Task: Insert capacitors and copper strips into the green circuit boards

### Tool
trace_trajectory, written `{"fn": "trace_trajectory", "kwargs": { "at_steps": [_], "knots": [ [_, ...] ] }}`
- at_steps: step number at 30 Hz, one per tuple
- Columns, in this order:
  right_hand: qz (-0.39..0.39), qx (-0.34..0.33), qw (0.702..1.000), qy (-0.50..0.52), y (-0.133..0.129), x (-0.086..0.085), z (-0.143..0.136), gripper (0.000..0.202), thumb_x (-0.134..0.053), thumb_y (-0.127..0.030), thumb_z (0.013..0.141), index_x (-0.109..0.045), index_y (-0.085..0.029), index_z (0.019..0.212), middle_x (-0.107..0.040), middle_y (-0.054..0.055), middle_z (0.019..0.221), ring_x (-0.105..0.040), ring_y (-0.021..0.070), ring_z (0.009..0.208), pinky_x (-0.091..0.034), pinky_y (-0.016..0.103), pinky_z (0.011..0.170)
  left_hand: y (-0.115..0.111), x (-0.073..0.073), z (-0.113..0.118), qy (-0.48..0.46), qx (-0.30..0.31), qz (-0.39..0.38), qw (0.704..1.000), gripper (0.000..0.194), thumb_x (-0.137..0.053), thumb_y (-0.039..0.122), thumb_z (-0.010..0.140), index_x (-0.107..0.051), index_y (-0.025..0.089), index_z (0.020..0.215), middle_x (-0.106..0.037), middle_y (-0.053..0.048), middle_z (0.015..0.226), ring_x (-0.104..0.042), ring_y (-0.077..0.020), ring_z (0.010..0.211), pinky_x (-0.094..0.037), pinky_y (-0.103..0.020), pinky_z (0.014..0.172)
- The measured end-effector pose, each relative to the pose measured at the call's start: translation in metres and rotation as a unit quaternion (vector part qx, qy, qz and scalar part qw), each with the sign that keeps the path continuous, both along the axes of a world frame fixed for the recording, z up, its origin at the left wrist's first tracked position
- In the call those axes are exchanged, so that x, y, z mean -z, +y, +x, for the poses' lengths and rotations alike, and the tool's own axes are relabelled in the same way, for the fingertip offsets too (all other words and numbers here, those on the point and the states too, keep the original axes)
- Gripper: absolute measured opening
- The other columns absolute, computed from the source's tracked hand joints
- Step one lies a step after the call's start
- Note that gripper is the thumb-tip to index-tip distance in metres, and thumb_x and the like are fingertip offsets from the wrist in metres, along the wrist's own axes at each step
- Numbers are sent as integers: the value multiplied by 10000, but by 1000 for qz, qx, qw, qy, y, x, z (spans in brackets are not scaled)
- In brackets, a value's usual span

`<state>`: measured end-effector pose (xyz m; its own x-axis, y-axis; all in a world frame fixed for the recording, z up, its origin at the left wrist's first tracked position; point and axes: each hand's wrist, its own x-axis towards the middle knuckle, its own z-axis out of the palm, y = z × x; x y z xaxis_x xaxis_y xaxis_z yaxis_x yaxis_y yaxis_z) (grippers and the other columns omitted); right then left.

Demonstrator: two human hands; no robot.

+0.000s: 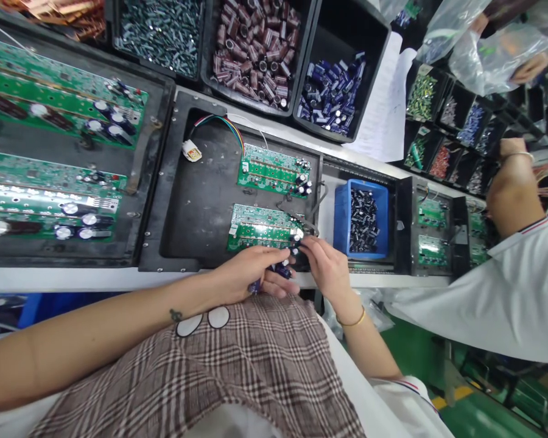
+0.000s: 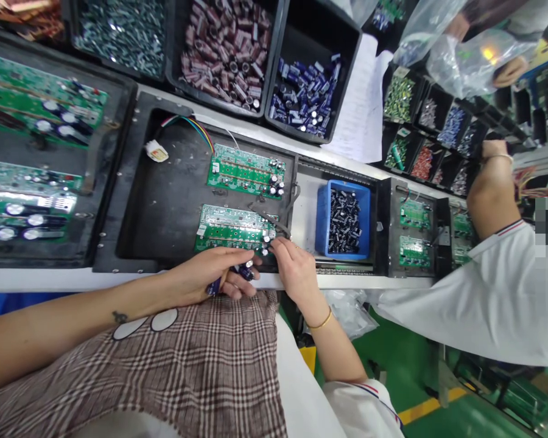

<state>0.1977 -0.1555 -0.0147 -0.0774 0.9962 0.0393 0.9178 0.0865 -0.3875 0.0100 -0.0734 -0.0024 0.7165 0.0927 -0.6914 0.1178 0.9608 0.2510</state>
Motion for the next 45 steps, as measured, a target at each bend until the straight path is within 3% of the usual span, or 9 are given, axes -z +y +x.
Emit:
{"fn": "trace_trajectory", "kwargs": {
  "at_steps": [5, 10, 14, 18, 21, 25, 31, 38, 45],
  "knots": [
    [12, 71, 988, 133, -2, -22, -18, 172, -581, -270, 912, -627, -227, 1072, -689, 47, 1010, -651, 164, 915, -533, 310, 850, -3, -5, -2, 35, 20, 103, 994, 312, -431, 418, 968, -565, 137, 968, -620, -8, 650, -449, -54, 292, -226, -153, 279],
    [44, 108, 965, 234, -3, -47, -33, 175, -618, -217, 884, -644, -239, 1055, -700, 15, 983, -655, 141, 883, -537, 284, 829, 15, -24, 13, 30, 85, 165, 982, 363, -408, 463, 961, -571, 144, 1013, -583, -1, 555, -324, -59, 271, -172, -179, 295],
    [192, 263, 914, 240, 0, -47, -19, 189, -641, -216, 861, -670, -240, 1046, -701, 28, 990, -658, 153, 855, -545, 311, 798, 106, -59, 70, 6, -29, 254, 967, 446, -334, 394, 998, -533, 64, 1222, -644, -69, 692, -326, -34, 336, -186, -169, 367],
    [182, 265, 917, 237, -3, -35, -9, 228, -645, -244, 859, -668, -241, 1086, -705, 36, 1011, -660, 155, 847, -547, 327, 806, 222, -81, 120, -67, -74, 417, 903, 719, -173, 637, 957, -181, 173, 1506, -499, -153, 1342, -602, -131, 743, -451, -229, 645],
    [130, 267, 924, 240, -14, -20, -8, 234, -640, -236, 865, -660, -242, 1098, -706, 36, 1024, -663, 146, 841, -549, 317, 804, 275, -67, 115, 80, -55, 590, 801, 603, -414, 513, 960, -331, 159, 1441, -371, -96, 1456, -538, -145, 976, -429, -252, 855],
    [87, 270, 921, 268, -30, 1, -9, 180, -636, -226, 865, -678, -241, 1040, -707, 35, 1000, -664, 157, 877, -552, 325, 819, 300, -21, 81, 258, 19, 736, 626, 491, -575, 358, 910, -485, 121, 1330, -394, -50, 1404, -284, -178, 1211, -134, -319, 1114],
    [68, 269, 915, 292, -38, 13, -13, 168, -621, -193, 872, -714, -261, 995, -697, 41, 1020, -648, 166, 967, -528, 328, 879, 301, 19, 83, 307, 48, 791, 527, 561, -437, 500, 960, -333, 244, 1448, -190, 11, 1490, -174, -225, 1249, -70, -373, 1094],
    [63, 268, 917, 288, -38, 14, -15, 189, -603, -194, 885, -718, -278, 1011, -676, 38, 1025, -634, 164, 964, -513, 315, 863, 319, 11, 78, 266, 88, 806, 522, 334, -369, 358, 1017, -458, 188, 1291, -349, 28, 1302, -270, -125, 1051, -73, -248, 1059],
    [46, 236, 934, 266, -32, 11, -16, 185, -559, -198, 907, -666, -256, 1046, -644, 41, 1024, -610, 164, 953, -498, 323, 872, 332, -25, 75, 206, 36, 757, 619, 389, -465, 323, 1001, -456, 130, 1339, -243, 47, 1419, -171, -95, 1242, -24, -183, 1075]
  ]
}}
